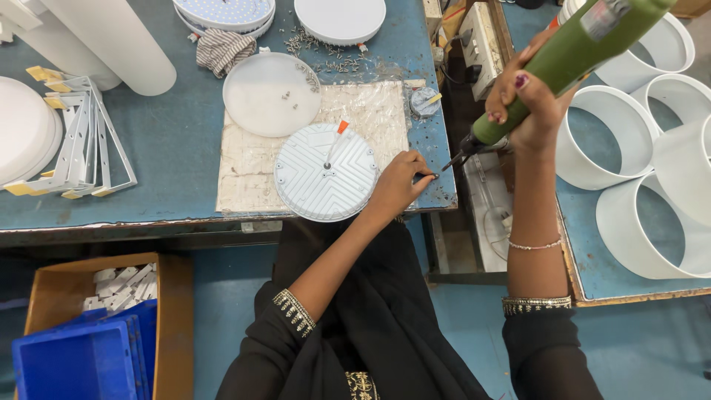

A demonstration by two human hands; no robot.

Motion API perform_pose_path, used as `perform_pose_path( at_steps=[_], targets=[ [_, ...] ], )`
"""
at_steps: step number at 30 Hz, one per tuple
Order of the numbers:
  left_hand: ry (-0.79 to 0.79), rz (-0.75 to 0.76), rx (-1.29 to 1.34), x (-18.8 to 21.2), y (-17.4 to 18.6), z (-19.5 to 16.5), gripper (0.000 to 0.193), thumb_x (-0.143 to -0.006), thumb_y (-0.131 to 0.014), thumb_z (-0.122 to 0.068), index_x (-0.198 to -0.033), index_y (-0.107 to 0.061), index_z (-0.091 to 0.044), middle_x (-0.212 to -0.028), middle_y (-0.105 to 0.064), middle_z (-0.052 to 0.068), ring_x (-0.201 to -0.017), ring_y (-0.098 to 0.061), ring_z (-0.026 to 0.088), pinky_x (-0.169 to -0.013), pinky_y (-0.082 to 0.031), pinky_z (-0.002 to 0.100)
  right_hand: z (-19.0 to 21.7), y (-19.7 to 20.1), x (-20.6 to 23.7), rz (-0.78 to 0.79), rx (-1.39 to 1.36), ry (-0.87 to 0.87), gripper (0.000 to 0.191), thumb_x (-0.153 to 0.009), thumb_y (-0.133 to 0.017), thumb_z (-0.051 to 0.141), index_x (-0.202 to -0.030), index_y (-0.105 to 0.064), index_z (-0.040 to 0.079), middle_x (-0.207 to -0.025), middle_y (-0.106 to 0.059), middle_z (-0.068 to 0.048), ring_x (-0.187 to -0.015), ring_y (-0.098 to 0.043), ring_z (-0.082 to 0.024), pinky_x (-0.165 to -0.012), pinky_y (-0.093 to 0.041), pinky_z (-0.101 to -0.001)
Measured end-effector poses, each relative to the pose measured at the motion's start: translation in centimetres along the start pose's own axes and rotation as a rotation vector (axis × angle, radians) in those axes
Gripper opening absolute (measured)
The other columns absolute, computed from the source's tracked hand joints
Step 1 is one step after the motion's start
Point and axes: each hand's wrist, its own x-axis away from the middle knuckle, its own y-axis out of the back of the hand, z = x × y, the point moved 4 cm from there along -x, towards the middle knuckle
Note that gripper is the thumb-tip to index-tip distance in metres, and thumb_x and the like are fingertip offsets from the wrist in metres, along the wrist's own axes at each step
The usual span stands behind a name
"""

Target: The person assembles a circular LED light fixture by aligning a perforated LED plate with a white plastic cover, inserting screws, and tightening them with a green cordless drill. The person repeats this process on multiple units, handling screws and components on a cluttered workbench.

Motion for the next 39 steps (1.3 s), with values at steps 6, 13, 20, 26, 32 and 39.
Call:
perform_pose_path(
  at_steps=[6, 13, 20, 26, 32, 39],
  targets=[
    [-0.055, -0.024, -0.011, 0.3, 0.4, -1.0, 0.015, -0.082, -0.078, -0.009, -0.092, -0.075, 0.0, -0.1, -0.066, 0.01, -0.102, -0.062, 0.029, -0.09, -0.051, 0.037, 1.1, 0.9, -0.9, -0.025, 0.027, -0.008, 0.033, -0.102, -0.07, 0.017, -0.12, -0.047, 0.001, -0.071, -0.048, -0.012, -0.048, -0.047, -0.019, -0.048, -0.044, -0.0323],
    [-0.035, -0.024, 0.015, 0.3, 0.6, -1.0, 0.011, -0.086, -0.075, -0.011, -0.092, -0.075, -0.001, -0.102, -0.067, 0.01, -0.104, -0.062, 0.029, -0.092, -0.051, 0.038, 3.2, -0.5, -1.7, -0.034, 0.104, -0.073, 0.039, -0.105, -0.073, 0.021, -0.126, -0.048, 0.0, -0.085, -0.056, -0.014, -0.072, -0.06, -0.023, -0.073, -0.056, -0.0357],
    [-0.06, -0.055, 0.048, 0.3, 0.8, -1.1, 0.011, -0.089, -0.073, -0.012, -0.092, -0.074, -0.001, -0.099, -0.068, 0.01, -0.101, -0.064, 0.03, -0.091, -0.051, 0.038, 3.8, -1.0, 3.8, -0.388, 0.735, -0.002, 0.038, -0.109, -0.069, 0.029, -0.13, -0.051, 0.003, -0.118, -0.058, -0.005, -0.111, -0.058, -0.015, -0.092, -0.054, -0.0302],
    [-0.016, -0.159, 0.05, 3.4, 2.5, -3.7, 0.012, -0.092, -0.07, -0.013, -0.098, -0.072, -0.003, -0.096, -0.069, 0.012, -0.092, -0.068, 0.033, -0.081, -0.053, 0.04, -3.9, -2.8, 13.6, -0.244, 0.543, -0.351, 0.028, -0.098, -0.064, 0.004, -0.124, -0.064, -0.002, -0.107, -0.068, -0.004, -0.096, -0.065, -0.011, -0.082, -0.057, -0.0261],
    [0.019, -0.186, -0.018, 6.3, 5.9, -4.7, 0.011, -0.095, -0.067, -0.012, -0.1, -0.07, -0.003, -0.1, -0.07, 0.012, -0.097, -0.068, 0.033, -0.084, -0.054, 0.04, -8.8, -5.8, 16.7, -0.26, 0.303, -0.486, 0.019, -0.1, -0.066, 0.002, -0.115, -0.07, -0.008, -0.104, -0.074, -0.012, -0.094, -0.071, -0.016, -0.088, -0.059, -0.0276],
    [0.026, -0.338, -0.159, 4.2, 15.1, 1.4, 0.037, -0.086, -0.081, -0.014, -0.115, -0.065, 0.003, -0.105, -0.064, 0.02, -0.094, -0.064, 0.03, -0.083, -0.053, 0.039, -13.4, -10.3, 12.8, -0.226, 0.32, -0.397, 0.013, -0.1, -0.065, 0.001, -0.11, -0.067, -0.008, -0.1, -0.072, -0.011, -0.093, -0.072, -0.015, -0.086, -0.058, -0.027]
  ],
)
